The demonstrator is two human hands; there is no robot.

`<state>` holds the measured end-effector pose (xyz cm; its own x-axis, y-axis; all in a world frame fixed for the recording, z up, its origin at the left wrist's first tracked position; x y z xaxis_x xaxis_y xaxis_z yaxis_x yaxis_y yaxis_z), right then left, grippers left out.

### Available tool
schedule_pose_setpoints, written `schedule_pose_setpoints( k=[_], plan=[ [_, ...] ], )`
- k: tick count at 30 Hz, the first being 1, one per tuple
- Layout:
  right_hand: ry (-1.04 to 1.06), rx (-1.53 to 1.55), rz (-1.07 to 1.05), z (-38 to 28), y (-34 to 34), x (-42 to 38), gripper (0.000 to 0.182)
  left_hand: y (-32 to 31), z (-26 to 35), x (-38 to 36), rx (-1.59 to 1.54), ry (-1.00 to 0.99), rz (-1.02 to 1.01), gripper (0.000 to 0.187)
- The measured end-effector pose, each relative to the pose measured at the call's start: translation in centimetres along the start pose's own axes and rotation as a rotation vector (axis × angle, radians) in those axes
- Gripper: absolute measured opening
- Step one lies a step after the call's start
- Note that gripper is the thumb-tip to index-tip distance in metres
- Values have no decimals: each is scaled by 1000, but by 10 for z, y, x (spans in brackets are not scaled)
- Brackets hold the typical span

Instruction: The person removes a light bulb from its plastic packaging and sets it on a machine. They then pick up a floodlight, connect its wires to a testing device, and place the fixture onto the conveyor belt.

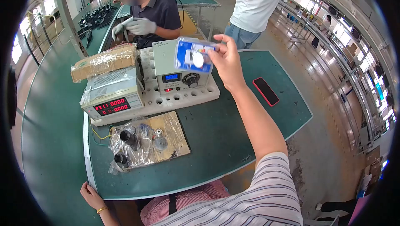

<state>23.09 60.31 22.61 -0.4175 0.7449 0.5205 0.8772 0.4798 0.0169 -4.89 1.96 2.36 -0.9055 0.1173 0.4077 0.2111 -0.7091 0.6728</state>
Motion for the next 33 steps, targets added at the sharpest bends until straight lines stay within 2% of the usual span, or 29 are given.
schedule_pose_setpoints(
  k=[2, 5, 8, 9, 10, 12, 13, 15, 17, 20, 23, 24, 27, 33],
  plan=[
    [-61, 42, -98, -19, -9, -29, 43, 3, 5, -1, -67, 47, -1, 19],
    [-188, 76, -271, -31, -25, -68, 43, 2, -23, 0, -381, 35, 129, 15],
    [-340, 74, -472, -37, -52, -105, 40, -3, 51, -12, -533, -5, 68, 11],
    [-389, 75, -560, -37, -64, -118, 40, -8, 92, -19, -538, 57, -62, 9],
    [-436, 80, -652, -35, -76, -131, 40, -19, 127, -30, -795, 181, -286, 7],
    [-502, 67, -822, -32, -100, -153, 41, -36, 184, -57, -913, 137, -653, 6],
    [-504, 77, -888, -32, -111, -164, 41, -34, 214, -66, -873, -48, -767, 11],
    [-488, 79, -1012, -36, -128, -179, 42, -43, 235, -87, -968, 79, -938, 17],
    [-493, 48, -1093, -38, -139, -189, 44, -49, 242, -100, -1112, 203, -1026, 20],
    [-518, 5, -1208, -36, -152, -201, 41, -54, 232, -115, -1150, 302, -1068, 18],
    [-559, 193, -1036, -23, -152, -208, 34, -54, 215, -126, -1256, 456, -1032, 16],
    [-605, 215, -881, -17, -146, -209, 29, -52, 208, -127, -1320, 526, -986, 15],
    [-755, 291, -705, 4, -127, -235, 30, -49, 190, -129, -1477, 678, -879, 13],
    [-867, 280, -650, 7, -119, -290, 23, -56, 174, -137, -1507, 775, -824, 13]
  ],
)
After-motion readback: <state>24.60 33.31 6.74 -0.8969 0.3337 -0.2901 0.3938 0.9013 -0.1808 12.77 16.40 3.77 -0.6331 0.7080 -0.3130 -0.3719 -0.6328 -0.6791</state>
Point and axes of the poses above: each hand's wrist, its own x-axis towards the middle knuckle, its own y-axis out of the back of the hand, z = x × y, the point moved 5 cm from there along x, towards the middle knuckle, and after that the axes turned 6 degrees about -x, right-handed, at the moved point
